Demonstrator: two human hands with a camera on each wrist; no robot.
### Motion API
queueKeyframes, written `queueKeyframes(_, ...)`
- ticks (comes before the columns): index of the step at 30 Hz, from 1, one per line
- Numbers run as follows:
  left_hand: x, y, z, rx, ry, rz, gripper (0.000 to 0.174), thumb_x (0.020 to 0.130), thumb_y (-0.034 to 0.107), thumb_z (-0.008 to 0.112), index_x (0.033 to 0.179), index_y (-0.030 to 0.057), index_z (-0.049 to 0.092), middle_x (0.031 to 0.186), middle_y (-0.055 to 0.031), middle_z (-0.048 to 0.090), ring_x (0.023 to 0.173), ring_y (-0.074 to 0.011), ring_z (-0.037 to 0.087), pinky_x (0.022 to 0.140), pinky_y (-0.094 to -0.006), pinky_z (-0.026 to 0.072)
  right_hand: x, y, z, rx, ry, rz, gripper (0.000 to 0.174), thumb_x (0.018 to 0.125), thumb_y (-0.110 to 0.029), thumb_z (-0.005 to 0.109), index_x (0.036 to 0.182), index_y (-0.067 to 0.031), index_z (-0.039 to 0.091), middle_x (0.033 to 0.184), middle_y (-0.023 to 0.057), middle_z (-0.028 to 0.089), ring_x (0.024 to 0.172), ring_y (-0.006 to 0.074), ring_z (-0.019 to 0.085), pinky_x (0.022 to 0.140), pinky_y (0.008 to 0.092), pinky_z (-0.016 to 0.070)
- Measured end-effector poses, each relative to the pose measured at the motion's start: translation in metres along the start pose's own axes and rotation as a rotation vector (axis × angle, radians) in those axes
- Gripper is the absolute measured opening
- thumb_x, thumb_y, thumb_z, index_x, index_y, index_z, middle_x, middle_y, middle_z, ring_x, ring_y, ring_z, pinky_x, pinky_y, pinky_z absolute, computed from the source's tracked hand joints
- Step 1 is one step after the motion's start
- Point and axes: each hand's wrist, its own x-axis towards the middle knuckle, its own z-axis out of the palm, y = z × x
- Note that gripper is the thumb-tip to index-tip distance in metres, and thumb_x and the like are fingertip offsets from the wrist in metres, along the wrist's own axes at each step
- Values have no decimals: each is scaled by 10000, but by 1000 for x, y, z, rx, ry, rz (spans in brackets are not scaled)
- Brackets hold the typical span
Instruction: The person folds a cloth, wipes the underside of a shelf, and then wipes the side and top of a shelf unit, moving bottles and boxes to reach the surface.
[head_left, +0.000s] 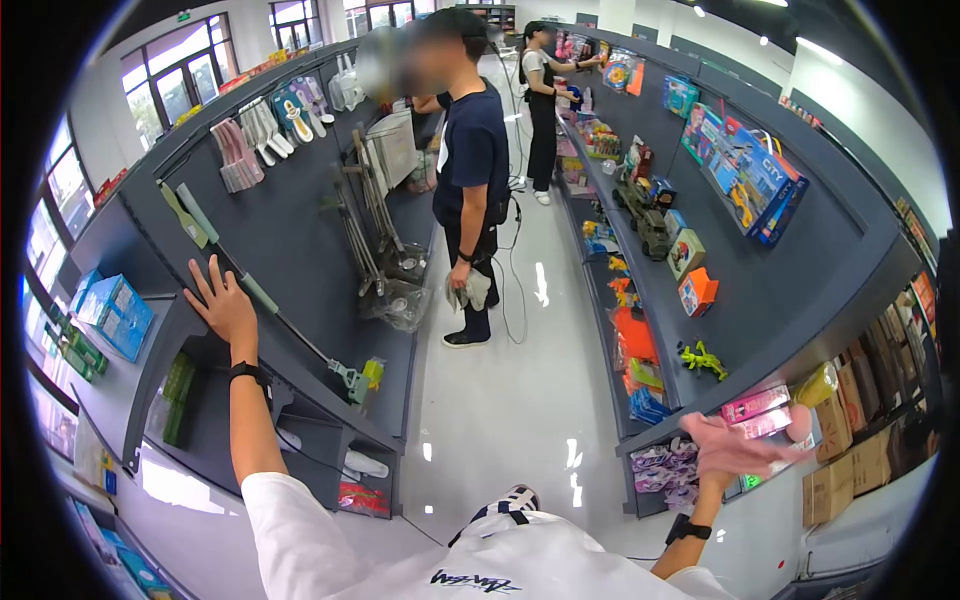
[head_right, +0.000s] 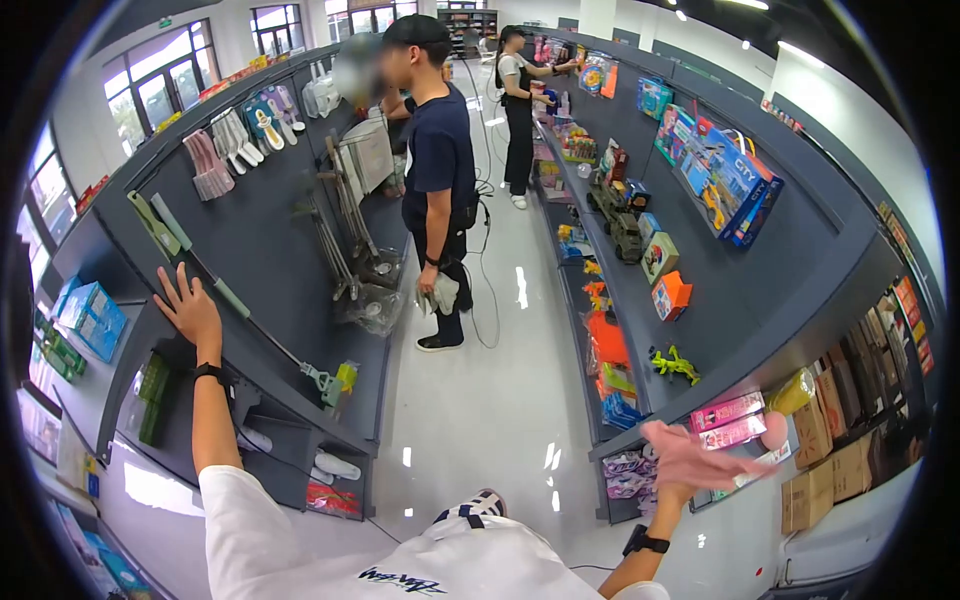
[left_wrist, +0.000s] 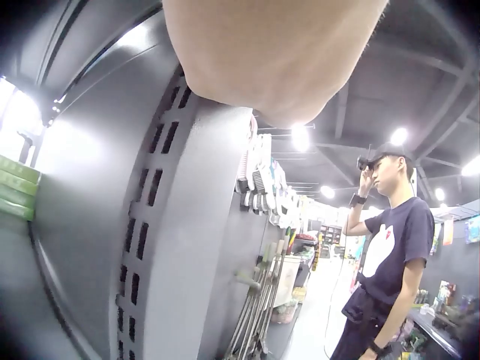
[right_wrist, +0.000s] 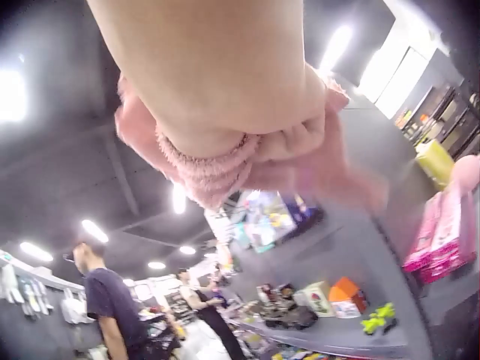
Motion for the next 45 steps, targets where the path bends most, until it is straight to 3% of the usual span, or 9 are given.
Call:
queueKeyframes(5,-2,-1,11,-31,58,-3,78,910,130,704,980,160,724,1604,93,496,1641,-261,227,1299,-573,230,-69,-5,117,-361,-428,-504,273,972,-309,667,829,-77,650,642,100,599,564,295,591,547,414,496)
queueKeyframes(10,3,2,1,-49,78,3,37,909,113,706,929,144,705,1601,94,506,1633,-274,252,1287,-587,253,-149,110,43,-1146,-1154,6,280,875,-297,770,828,-31,697,756,242,700,735,463,711,664,527,566)
queueKeyframes(20,1,1,10,-36,156,0,49,903,113,713,873,128,678,1600,89,519,1622,-276,289,1277,-591,280,-101,162,-47,-1499,-1305,29,154,801,-155,774,860,-56,672,798,218,718,730,451,695,712,533,563)
queueKeyframes(24,1,2,6,-13,107,-4,31,916,132,711,890,136,695,1594,92,522,1621,-269,291,1274,-588,284,-92,134,43,-855,-1693,519,213,926,-90,703,1136,-66,734,988,78,752,702,182,684,648,357,560)
queueKeyframes(26,2,2,4,-1,71,-7,27,917,123,720,936,142,713,1610,105,499,1629,-273,267,1273,-584,279,-72,61,125,-674,-1702,813,238,982,-94,676,1207,-45,735,1126,101,769,962,248,769,739,356,613)
queueKeyframes(33,-13,31,-60,-319,-58,-19,551,844,45,628,1391,114,637,1719,-79,357,1613,-368,262,1263,-645,241,-28,103,143,548,-726,1095,262,1087,-248,523,1259,-61,587,798,-15,380,683,112,384,602,279,350)
queueKeyframes(38,-162,97,-140,-742,-217,53,651,837,-45,588,1479,59,573,1671,-211,406,1511,-406,428,1259,-615,266,-6,111,170,580,-645,1297,253,1128,-264,423,1129,-70,585,703,-42,307,549,84,342,527,236,319)
queueKeyframes(42,-342,126,-189,-872,-767,169,719,775,-24,644,1484,30,541,1661,-220,404,1497,-428,418,1260,-625,265,-2,114,196,1871,-740,1534,288,1107,-264,466,1116,-70,680,705,-29,489,583,119,506,549,270,434)
queueKeyframes(45,-449,134,-226,-888,-925,222,629,768,38,693,1394,49,630,1656,-177,433,1467,-404,449,1254,-598,295,-11,124,199,1245,-760,1133,259,1064,-218,506,1098,-66,712,749,25,568,632,189,573,591,319,478)
